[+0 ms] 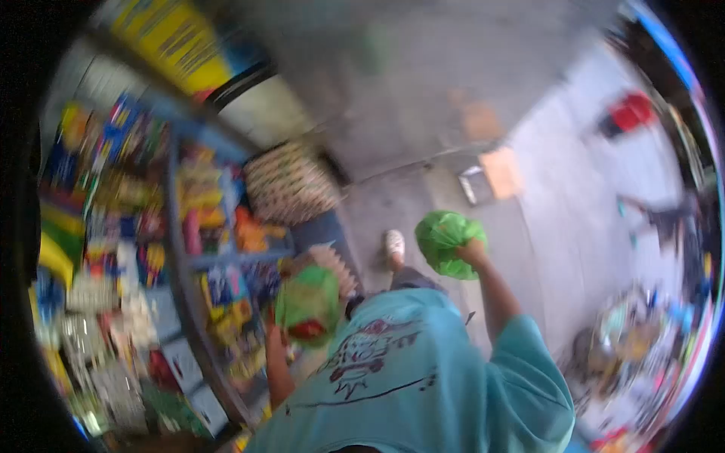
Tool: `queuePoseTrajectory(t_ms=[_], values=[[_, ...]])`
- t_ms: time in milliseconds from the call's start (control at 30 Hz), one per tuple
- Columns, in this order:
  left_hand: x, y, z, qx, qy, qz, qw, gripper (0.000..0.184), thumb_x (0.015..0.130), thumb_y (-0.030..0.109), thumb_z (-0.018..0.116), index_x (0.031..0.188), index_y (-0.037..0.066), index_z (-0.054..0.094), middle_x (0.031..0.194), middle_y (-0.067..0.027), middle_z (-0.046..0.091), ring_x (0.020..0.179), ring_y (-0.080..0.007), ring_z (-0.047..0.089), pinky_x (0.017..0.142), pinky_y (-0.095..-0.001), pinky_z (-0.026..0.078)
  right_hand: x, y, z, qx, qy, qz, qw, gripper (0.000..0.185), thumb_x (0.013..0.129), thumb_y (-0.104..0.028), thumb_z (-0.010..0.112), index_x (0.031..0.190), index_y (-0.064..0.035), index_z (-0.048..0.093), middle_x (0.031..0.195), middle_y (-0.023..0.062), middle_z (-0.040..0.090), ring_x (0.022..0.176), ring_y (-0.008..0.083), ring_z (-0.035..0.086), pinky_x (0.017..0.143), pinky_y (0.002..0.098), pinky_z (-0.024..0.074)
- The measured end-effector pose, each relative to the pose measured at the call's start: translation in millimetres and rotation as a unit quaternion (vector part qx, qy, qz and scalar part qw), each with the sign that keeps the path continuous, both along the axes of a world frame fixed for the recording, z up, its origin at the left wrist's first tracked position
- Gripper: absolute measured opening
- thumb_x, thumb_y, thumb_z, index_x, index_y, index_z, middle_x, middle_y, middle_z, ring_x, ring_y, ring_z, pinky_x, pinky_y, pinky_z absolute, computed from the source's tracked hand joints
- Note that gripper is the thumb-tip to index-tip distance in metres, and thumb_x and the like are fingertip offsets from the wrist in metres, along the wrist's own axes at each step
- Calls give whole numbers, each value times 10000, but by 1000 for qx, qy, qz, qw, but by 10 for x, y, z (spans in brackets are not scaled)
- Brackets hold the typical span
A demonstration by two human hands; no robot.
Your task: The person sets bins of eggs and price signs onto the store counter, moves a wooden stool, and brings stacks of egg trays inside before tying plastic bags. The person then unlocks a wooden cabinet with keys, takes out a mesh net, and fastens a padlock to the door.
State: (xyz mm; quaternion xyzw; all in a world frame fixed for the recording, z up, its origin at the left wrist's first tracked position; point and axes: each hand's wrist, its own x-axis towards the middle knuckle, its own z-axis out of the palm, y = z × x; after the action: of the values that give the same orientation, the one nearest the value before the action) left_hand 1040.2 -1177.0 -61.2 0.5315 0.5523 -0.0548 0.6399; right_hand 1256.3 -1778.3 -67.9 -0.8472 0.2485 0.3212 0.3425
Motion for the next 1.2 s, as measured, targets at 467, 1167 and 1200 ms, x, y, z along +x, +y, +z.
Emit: queuePoseTrajectory(t_ms=[467, 1167, 1200], values=[[3457, 630, 1500, 409, -63, -277, 867, 218, 737, 206, 652, 680, -5, 642, 562, -149, 594, 550, -271, 622, 527, -412, 458, 1967, 1861, -185, 84, -84, 311, 943, 334, 767, -304, 698, 927, -10, 703, 785, 163, 705, 748, 302, 693, 685, 420, 539], [5409, 1349, 348, 279, -49, -185, 941, 231, 835, 183, 543, 732, 14, 664, 590, -108, 606, 513, -232, 586, 478, -357, 444, 2940, 2725, 47, 96, -91, 330, 935, 308, 761, -257, 696, 923, 3, 676, 845, 235, 680, 796, 400, 668, 702, 459, 526], [5444, 1363, 382, 250, -87, -148, 953, 223, 837, 158, 536, 710, 16, 652, 582, -100, 597, 485, -195, 560, 440, -330, 414, 2955, 2749, 124, 115, -90, 324, 935, 298, 767, -251, 692, 927, 0, 677, 849, 234, 680, 795, 396, 669, 701, 457, 526]])
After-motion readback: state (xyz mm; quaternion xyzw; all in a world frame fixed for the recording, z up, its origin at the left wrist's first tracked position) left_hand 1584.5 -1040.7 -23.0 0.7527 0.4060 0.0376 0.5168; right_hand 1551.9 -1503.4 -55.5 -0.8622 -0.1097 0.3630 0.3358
